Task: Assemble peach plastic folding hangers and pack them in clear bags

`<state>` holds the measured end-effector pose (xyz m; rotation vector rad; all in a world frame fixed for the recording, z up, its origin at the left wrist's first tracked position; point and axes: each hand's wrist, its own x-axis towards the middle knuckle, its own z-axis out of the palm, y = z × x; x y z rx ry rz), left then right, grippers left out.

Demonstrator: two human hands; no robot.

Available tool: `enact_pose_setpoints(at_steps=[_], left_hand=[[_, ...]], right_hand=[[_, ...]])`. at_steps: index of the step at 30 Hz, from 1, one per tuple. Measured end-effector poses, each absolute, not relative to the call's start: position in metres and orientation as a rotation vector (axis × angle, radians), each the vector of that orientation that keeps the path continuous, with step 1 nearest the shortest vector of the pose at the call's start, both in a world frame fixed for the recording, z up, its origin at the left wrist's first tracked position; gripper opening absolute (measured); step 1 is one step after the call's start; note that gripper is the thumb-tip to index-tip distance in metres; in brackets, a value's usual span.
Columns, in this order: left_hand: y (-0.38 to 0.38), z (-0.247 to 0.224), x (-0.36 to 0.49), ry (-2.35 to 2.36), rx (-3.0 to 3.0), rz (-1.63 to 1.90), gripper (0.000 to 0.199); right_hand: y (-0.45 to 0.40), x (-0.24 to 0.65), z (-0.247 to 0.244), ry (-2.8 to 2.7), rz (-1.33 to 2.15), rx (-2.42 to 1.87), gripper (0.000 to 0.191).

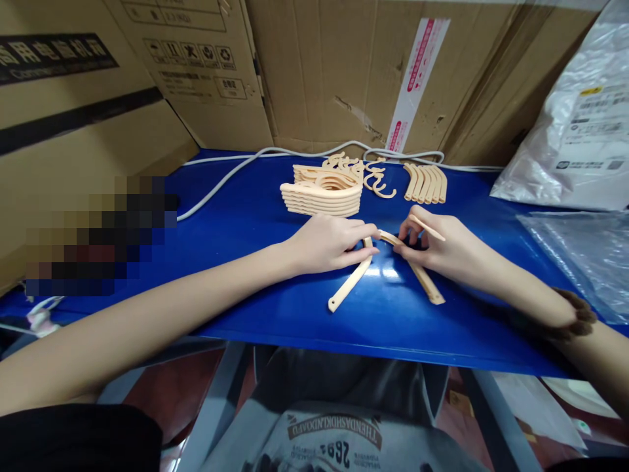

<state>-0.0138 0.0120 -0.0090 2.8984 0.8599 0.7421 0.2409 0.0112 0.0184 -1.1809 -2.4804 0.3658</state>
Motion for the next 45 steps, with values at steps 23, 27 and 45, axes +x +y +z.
enact_pose_setpoints(at_steps=[23, 27, 45], left_hand=[[0.016, -0.009, -0.011, 0.798, 2.671, 0.691, 0.031], [0.016, -0.007, -0.011, 0.765, 2.658, 0.688, 0.034], [0.008, -0.002, -0.015, 0.736, 2.662, 0.618, 0.021]], right_hand=[[0.030, 0.253, 0.004, -2.356, 0.278, -1.059, 0.012], [0.030, 0.257, 0.009, -2.377, 0.243, -1.046, 0.013], [0.025, 0.265, 0.038, -2.486, 0.235, -0.918, 0.019]])
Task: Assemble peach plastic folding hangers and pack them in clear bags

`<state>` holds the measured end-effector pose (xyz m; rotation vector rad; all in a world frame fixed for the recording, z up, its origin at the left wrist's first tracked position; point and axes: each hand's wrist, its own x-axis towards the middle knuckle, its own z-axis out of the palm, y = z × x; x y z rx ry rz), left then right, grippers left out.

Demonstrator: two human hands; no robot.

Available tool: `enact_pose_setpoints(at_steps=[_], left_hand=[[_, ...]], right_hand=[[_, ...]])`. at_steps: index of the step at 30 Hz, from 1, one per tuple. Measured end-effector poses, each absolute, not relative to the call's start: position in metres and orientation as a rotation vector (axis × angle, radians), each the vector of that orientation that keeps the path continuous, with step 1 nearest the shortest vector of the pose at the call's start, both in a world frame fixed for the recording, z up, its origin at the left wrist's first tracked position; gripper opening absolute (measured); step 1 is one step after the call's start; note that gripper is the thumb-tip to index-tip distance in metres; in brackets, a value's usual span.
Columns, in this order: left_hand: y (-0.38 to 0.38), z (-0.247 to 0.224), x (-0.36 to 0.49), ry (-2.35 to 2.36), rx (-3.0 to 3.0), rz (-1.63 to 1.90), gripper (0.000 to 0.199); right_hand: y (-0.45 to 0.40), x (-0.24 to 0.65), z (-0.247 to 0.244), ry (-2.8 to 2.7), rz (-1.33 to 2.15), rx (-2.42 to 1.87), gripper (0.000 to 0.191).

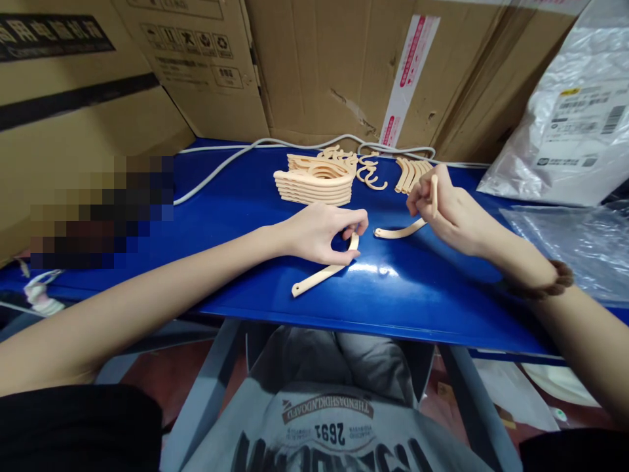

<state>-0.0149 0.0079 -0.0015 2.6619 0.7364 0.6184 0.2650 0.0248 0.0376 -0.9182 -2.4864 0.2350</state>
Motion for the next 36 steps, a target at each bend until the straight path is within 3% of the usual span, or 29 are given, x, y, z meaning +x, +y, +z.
enact_pose_setpoints(at_steps=[10, 36], left_hand=[[0.003, 0.005, -0.014, 0.677, 2.643, 0.581, 0.018], [0.004, 0.011, -0.020, 0.714, 2.602, 0.462, 0.016]], right_hand=[[0.009, 0.239, 0.025, -2.020, 1.405, -0.883, 0.027], [0.017, 0.229, 0.009, -1.800, 1.437, -0.990, 0.038]])
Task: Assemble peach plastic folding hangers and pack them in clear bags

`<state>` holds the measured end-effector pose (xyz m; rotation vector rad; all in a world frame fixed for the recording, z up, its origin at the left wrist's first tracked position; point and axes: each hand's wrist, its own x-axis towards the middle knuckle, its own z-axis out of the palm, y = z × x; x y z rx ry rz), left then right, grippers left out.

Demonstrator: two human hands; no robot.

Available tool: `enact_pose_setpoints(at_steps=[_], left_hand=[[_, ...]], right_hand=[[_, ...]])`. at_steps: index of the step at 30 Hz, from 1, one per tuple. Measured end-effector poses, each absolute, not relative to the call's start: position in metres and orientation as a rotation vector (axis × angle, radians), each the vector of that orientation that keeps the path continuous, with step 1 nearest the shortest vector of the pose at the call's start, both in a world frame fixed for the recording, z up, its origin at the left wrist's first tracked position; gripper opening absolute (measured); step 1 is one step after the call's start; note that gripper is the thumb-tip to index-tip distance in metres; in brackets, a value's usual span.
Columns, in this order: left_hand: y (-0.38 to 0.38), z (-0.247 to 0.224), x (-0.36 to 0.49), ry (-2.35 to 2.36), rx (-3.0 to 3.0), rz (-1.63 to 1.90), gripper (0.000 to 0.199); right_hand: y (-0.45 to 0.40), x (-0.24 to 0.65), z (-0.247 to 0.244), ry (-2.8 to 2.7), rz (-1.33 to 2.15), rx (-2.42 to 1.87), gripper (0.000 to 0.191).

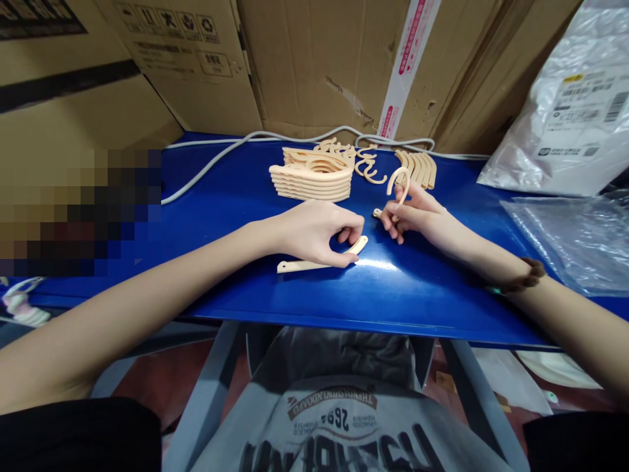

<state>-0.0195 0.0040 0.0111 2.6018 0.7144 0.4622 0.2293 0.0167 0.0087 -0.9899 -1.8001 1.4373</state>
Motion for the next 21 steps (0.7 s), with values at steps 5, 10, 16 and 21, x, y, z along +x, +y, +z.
enact_pose_setpoints(at_steps=[5, 10, 16, 21], left_hand=[[0.0043, 0.0106, -0.0189, 0.713, 2.589, 0.459, 0.016], [0.0045, 0.0108, -0.0188, 0.697, 2.596, 0.466, 0.015], [0.0071, 0.0117, -0.0213, 0.696, 2.550, 0.447, 0.022], [0.0070, 0.0130, -0.0223, 0.705, 2.518, 0.414, 0.024]], right_hand=[[0.0167, 0.2277, 0.0092, -1.770, 1.453, -0.990, 0.039], [0.0200, 0.2250, 0.0110, -1.697, 1.545, -0.963, 0.039], [0.0241, 0.2228, 0.0098, -1.690, 1.601, -0.936, 0.043], [0.0264, 0.2227, 0.0064, -1.664, 1.578, -0.931, 0.046]])
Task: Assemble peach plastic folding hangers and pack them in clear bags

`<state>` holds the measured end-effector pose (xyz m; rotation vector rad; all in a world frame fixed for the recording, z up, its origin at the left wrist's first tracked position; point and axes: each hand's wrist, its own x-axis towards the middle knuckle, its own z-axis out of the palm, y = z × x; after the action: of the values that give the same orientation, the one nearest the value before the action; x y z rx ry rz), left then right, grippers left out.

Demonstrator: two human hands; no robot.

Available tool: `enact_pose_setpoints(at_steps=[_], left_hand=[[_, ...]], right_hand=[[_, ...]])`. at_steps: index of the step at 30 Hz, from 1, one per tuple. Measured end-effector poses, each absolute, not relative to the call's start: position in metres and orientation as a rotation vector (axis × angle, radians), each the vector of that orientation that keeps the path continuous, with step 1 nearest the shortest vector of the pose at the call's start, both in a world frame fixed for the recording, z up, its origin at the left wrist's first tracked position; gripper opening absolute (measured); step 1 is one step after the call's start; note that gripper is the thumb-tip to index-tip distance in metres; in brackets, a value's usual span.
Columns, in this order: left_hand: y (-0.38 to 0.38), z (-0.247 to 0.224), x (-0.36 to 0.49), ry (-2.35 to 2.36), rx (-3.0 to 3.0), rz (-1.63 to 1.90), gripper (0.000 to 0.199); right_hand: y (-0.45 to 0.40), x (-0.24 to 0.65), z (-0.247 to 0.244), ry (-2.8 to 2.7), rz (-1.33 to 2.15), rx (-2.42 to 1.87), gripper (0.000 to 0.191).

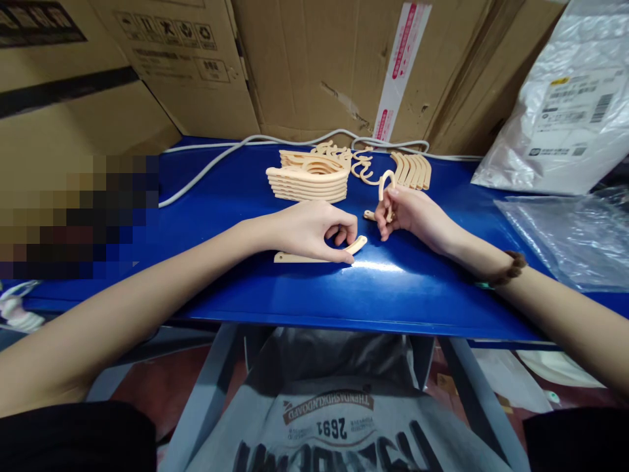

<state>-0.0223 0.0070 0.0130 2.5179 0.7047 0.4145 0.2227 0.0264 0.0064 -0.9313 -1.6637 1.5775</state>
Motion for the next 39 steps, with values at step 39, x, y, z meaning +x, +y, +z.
enact_pose_setpoints(at_steps=[39], left_hand=[[-0.015, -0.002, -0.008, 0.855, 2.544, 0.754, 0.027]], right_hand=[[0.007, 0.239, 0.016, -1.420, 1.557, -1.056, 0.025]])
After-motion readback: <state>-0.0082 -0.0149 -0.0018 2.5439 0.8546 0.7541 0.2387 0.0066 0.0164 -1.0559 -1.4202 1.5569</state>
